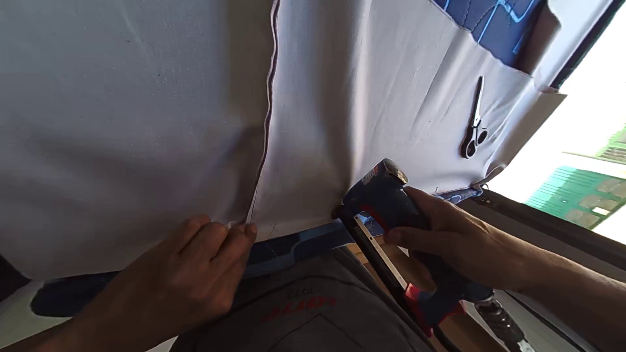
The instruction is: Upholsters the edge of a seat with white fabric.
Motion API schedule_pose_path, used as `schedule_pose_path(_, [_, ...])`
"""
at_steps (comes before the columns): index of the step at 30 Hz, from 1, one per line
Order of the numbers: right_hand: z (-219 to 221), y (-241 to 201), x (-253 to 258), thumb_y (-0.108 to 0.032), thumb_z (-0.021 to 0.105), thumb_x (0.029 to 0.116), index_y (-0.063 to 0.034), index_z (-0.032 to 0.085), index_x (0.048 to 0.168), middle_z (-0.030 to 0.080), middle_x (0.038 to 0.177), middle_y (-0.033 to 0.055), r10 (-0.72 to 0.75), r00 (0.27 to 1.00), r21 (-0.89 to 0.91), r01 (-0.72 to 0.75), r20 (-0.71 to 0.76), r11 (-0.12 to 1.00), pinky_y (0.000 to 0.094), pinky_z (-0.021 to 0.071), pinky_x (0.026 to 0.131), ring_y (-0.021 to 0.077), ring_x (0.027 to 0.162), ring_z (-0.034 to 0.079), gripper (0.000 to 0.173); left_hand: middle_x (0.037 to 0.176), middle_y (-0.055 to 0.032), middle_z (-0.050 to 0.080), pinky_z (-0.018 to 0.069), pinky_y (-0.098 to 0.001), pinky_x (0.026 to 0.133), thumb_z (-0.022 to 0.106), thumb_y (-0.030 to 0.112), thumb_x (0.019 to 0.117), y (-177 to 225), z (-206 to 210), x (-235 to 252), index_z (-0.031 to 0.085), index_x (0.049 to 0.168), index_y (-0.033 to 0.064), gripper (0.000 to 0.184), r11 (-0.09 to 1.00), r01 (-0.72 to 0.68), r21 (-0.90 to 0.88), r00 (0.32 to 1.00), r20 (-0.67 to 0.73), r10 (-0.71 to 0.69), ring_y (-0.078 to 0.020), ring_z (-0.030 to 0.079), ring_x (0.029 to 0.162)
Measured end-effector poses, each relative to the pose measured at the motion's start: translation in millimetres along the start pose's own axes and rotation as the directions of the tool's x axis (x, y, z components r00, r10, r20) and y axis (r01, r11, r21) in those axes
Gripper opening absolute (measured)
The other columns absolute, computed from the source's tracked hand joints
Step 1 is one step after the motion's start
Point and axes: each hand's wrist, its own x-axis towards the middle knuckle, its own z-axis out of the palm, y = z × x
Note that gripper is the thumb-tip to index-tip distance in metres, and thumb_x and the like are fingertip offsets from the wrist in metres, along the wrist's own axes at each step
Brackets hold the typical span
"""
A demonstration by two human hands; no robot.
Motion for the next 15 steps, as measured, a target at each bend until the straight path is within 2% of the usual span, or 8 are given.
schedule_pose_path(3, [17, -16, 2, -0.018, 0.062, 0.1007, -0.0164, 0.048, 0.127, 0.07, 0.098, 0.0111, 0.02, 1.0, 0.019, -0.02, 0.006, 1.0, 0.037, 0.06, 0.044, 0.0232, 0.051, 0.065, 0.03, 0.089, -0.0191, 0.066, 0.0432, -0.0435, 0.064, 0.038, -0.009, 0.1022, -9, -7, -7, 0.063, 0.119, -0.0098, 0.03, 0.999, -0.046, -0.01, 0.999, 0.023, 0.046, -0.0322, 0.054, 0.069])
schedule_pose_path(5, [30, -27, 2, -0.019, 0.062, 0.1012, -0.0157, 0.048, 0.127, 0.07, 0.099, 0.0109, 0.046, 0.999, 0.029, -0.046, 0.001, 0.998, 0.0369, 0.0603, 0.044, 0.023, 0.052, 0.066, 0.03, 0.086, -0.0193, 0.062, 0.0417, -0.0447, 0.063, 0.036, -0.009, 0.1018, -16, -12, -13, 0.062, 0.115, -0.0104, 0.029, 0.999, -0.026, -0.028, 0.999, 0.039, 0.027, -0.0335, 0.052, 0.068])
schedule_pose_path(9, [57, -51, 2, -0.019, 0.062, 0.1004, -0.0166, 0.049, 0.129, 0.069, 0.096, 0.012, 0.079, 0.996, 0.032, -0.078, -0.041, 0.996, 0.0371, 0.0596, 0.044, 0.0233, 0.051, 0.065, 0.031, 0.089, -0.0215, 0.062, 0.0443, -0.0482, 0.066, 0.035, -0.01, 0.102, -38, -25, -35, 0.062, 0.114, -0.0107, 0.03, 0.999, 0.022, -0.04, 0.999, 0.048, -0.02, -0.0382, 0.056, 0.075])
schedule_pose_path(15, [101, -79, 2, -0.019, 0.062, 0.1002, -0.0161, 0.05, 0.126, 0.069, 0.093, 0.0119, 0.12, 0.99, 0.076, -0.114, -0.076, 0.991, 0.0344, 0.0592, 0.044, 0.0215, 0.05, 0.065, 0.029, 0.086, -0.019, 0.063, 0.043, -0.0432, 0.063, 0.035, -0.01, 0.1009, -51, -30, -73, 0.064, 0.11, -0.0101, 0.03, 0.995, -0.042, -0.093, 0.999, 0.021, 0.044, -0.0336, 0.056, 0.073])
